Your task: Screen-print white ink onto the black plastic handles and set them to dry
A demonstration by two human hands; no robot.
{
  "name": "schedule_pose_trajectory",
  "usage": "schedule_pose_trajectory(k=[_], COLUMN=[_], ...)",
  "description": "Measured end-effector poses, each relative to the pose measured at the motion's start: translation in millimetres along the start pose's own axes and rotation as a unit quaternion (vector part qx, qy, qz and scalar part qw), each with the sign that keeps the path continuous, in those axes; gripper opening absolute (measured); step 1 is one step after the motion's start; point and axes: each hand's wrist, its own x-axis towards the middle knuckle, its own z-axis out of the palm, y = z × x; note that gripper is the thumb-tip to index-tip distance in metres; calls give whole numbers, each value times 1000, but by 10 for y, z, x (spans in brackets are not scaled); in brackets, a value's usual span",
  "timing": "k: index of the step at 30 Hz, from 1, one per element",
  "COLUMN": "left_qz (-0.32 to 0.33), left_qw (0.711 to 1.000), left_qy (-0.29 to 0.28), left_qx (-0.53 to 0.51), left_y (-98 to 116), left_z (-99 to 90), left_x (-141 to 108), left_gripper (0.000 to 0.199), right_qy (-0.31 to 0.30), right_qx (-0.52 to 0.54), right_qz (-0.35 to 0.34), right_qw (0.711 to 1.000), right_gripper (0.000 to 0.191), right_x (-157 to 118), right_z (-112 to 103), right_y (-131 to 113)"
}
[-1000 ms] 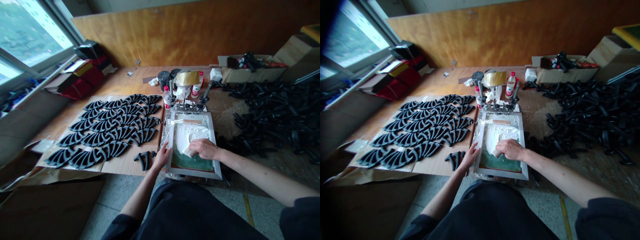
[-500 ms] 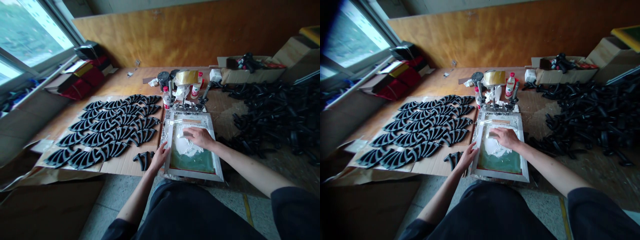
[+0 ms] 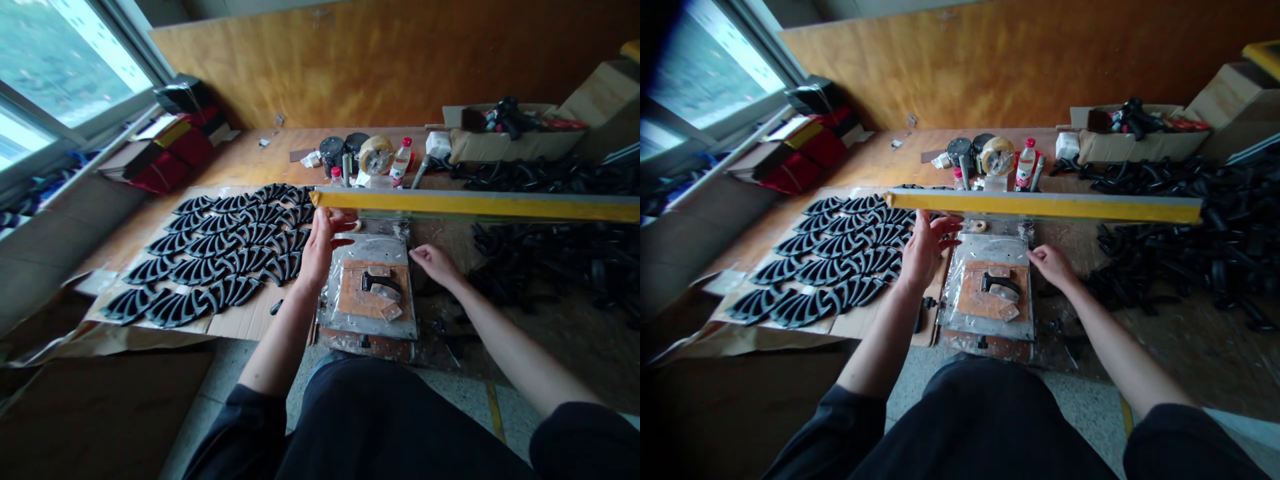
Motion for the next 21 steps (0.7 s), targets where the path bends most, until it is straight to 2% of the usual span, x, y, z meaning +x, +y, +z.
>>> schedule_pose_trajectory(k=[2,3,4,5,7,8,10,12,13,14,15,16,18,20,21], left_qz=[-4,-26,-77,-155,-338,-388,-417,-403,-395,-389,-376,-368,-378,-385,-379], left_qw=[999,999,996,988,940,920,905,908,912,913,916,910,868,831,821], left_qy=[32,44,40,23,-34,-37,-7,41,68,101,138,188,285,321,321], left_qx=[-6,-8,-9,-10,-20,-39,-88,-106,-92,-61,-21,35,148,239,283], left_y=[-98,-193,-313,-450,-735,-860,-1040,-1122,-1138,-1148,-1158,-1174,-1235,-1323,-1369], left_z=[23,25,24,24,33,37,13,-122,-253,-429,-647,-896,-1419,-1856,-2009], left_x=[-58,-146,-269,-415,-732,-877,-1092,-1189,-1203,-1206,-1209,-1219,-1278,-1374,-1418], left_gripper=[49,50,53,56,61,60,53,44,40,37,36,36,33,31,33], right_qy=[-62,-83,-97,-104,-100,-92,-89,-110,-114,-105,-80,-40,32,45,31], right_qx=[-76,-117,-151,-172,-174,-158,-101,-37,-19,-17,-34,-68,-163,-245,-257], right_qz=[-68,-87,-90,-79,-51,-57,-128,-226,-251,-249,-216,-153,8,163,209], right_qw=[993,986,980,976,978,982,983,967,961,963,973,985,986,955,943], right_gripper=[29,24,20,16,14,14,12,11,11,15,20,28,37,40,41], right_x=[-225,-314,-389,-455,-586,-655,-781,-842,-836,-806,-759,-704,-612,-580,-587], right_z=[339,457,538,587,627,637,647,604,538,432,287,110,-285,-638,-772], right_y=[-218,-351,-488,-625,-893,-1018,-1213,-1245,-1166,-1015,-795,-517,136,770,1034])
